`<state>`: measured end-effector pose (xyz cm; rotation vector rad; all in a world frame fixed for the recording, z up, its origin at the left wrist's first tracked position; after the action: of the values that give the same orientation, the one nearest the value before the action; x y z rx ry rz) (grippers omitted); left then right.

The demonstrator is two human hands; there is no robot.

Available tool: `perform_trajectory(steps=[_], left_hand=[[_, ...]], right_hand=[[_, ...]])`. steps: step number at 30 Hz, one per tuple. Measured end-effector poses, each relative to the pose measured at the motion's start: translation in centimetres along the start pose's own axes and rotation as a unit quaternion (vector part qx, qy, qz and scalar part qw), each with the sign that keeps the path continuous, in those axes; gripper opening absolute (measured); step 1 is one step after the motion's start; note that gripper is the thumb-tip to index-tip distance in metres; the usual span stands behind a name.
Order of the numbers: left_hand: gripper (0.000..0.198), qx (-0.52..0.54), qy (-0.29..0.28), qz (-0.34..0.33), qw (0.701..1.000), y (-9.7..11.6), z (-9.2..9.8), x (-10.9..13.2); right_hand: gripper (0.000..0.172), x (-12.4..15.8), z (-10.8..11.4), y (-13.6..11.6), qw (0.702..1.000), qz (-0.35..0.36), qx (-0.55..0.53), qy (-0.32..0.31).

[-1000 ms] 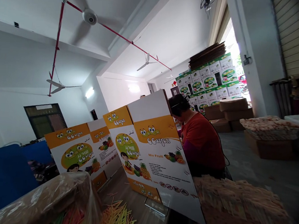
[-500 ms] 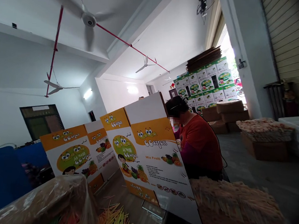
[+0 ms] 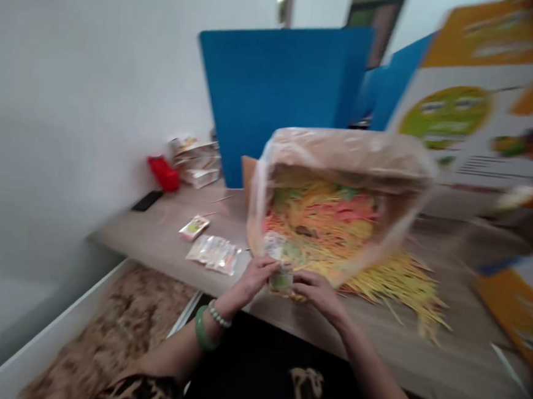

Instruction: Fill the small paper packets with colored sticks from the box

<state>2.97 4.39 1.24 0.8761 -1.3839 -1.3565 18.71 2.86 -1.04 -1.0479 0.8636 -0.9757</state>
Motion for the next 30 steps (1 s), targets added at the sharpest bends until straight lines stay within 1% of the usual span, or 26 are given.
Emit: perform_trajectory(steps=[1, 2, 4, 5, 6, 8, 9, 10, 11, 12, 14, 15, 16, 18, 20, 22, 23, 24, 25, 27, 28, 30], left_hand=[[0.048, 0.0, 0.022, 0.013, 1.0, -1.4, 1.7, -0.4], [0.047, -0.018, 0.066, 0.02, 0.997, -2.6, 3.5, -0.7], [0.042, -0.082, 0.161, 0.03, 0.983, -4.1, 7.0, -1.3], [0.04, -0.108, 0.199, 0.035, 0.973, -4.6, 8.5, -1.5], [0.038, -0.127, 0.226, 0.038, 0.965, -5.1, 9.7, -1.7], [0.033, -0.142, 0.252, 0.042, 0.956, -5.8, 11.2, -2.2], [0.03, -0.173, 0.264, 0.038, 0.948, -6.1, 11.6, -2.4], [0.028, -0.226, 0.275, 0.034, 0.934, -6.2, 11.8, -2.7], [0.026, -0.299, 0.278, 0.031, 0.912, -6.2, 11.8, -3.0], [0.024, -0.383, 0.273, 0.031, 0.882, -6.3, 11.6, -3.4], [0.023, -0.534, 0.243, 0.038, 0.809, -6.7, 11.0, -4.2], [0.023, -0.579, 0.222, 0.044, 0.783, -7.0, 10.9, -4.6], [0.023, -0.61, 0.205, 0.047, 0.764, -7.2, 10.9, -4.9], [0.024, -0.641, 0.188, 0.044, 0.743, -7.2, 11.5, -5.4], [0.025, -0.654, 0.181, 0.041, 0.734, -7.1, 12.5, -5.8], [0.028, -0.659, 0.18, 0.035, 0.73, -6.8, 13.6, -6.0], [0.03, -0.659, 0.184, 0.028, 0.729, -6.6, 14.1, -6.0], [0.035, -0.657, 0.195, 0.018, 0.728, -6.3, 14.6, -5.9], [0.039, -0.65, 0.214, 0.006, 0.729, -5.9, 14.9, -5.6], [0.04, -0.621, 0.268, -0.024, 0.736, -4.9, 15.0, -4.7], [0.036, -0.597, 0.297, -0.045, 0.744, -4.2, 14.7, -4.1], [0.027, -0.526, 0.344, -0.109, 0.771, -2.8, 13.3, -2.7]], right_hand=[[0.019, -0.4, 0.4, 0.7, 1.0, -0.022, 0.008, 0.008], [0.022, -0.7, 0.8, 1.3, 0.999, -0.047, 0.009, 0.011], [0.029, -1.1, 1.5, 1.9, 0.996, -0.087, 0.004, 0.022], [0.031, -1.3, 1.6, 2.0, 0.995, -0.098, 0.003, 0.028], [0.032, -1.4, 1.6, 1.9, 0.994, -0.102, 0.004, 0.031], [0.031, -2.0, 1.5, 1.8, 0.995, -0.096, 0.017, 0.03], [0.031, -2.4, 1.5, 1.8, 0.995, -0.092, 0.03, 0.029], [0.03, -2.8, 1.6, 1.9, 0.995, -0.088, 0.048, 0.027], [0.029, -3.3, 1.7, 2.1, 0.993, -0.086, 0.071, 0.026], [0.028, -3.7, 1.9, 2.4, 0.991, -0.085, 0.102, 0.026], [0.026, -4.6, 2.3, 2.8, 0.979, -0.09, 0.182, 0.026], [0.025, -5.1, 2.2, 2.9, 0.97, -0.091, 0.224, 0.023], [0.025, -5.6, 1.8, 2.8, 0.959, -0.091, 0.266, 0.02], [0.027, -7.0, 0.6, 2.5, 0.935, -0.081, 0.344, 0.018], [0.029, -8.5, -0.9, 1.9, 0.901, -0.072, 0.426, 0.026], [0.035, -9.9, -2.0, 1.8, 0.864, -0.084, 0.495, 0.032], [0.038, -10.5, -2.4, 1.9, 0.854, -0.094, 0.511, 0.03], [0.037, -11.0, -2.5, 2.1, 0.851, -0.104, 0.514, 0.028], [0.034, -11.3, -2.5, 2.4, 0.856, -0.112, 0.504, 0.025], [0.024, -11.7, -2.1, 3.0, 0.877, -0.121, 0.464, 0.025], [0.02, -11.7, -1.8, 3.2, 0.888, -0.122, 0.443, 0.032], [0.019, -11.5, -1.0, 3.4, 0.901, -0.122, 0.413, 0.055]])
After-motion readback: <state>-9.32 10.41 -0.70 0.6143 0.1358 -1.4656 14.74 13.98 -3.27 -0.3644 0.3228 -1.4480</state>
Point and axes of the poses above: each hand's wrist, its own x-axis away from the middle knuckle, its own z-axis out of the back of the hand, y = z × x, the point moved 7 cm from there along -x, towards the middle knuckle, and after that the axes turned 9 degrees about z, right-handed, at the moved point
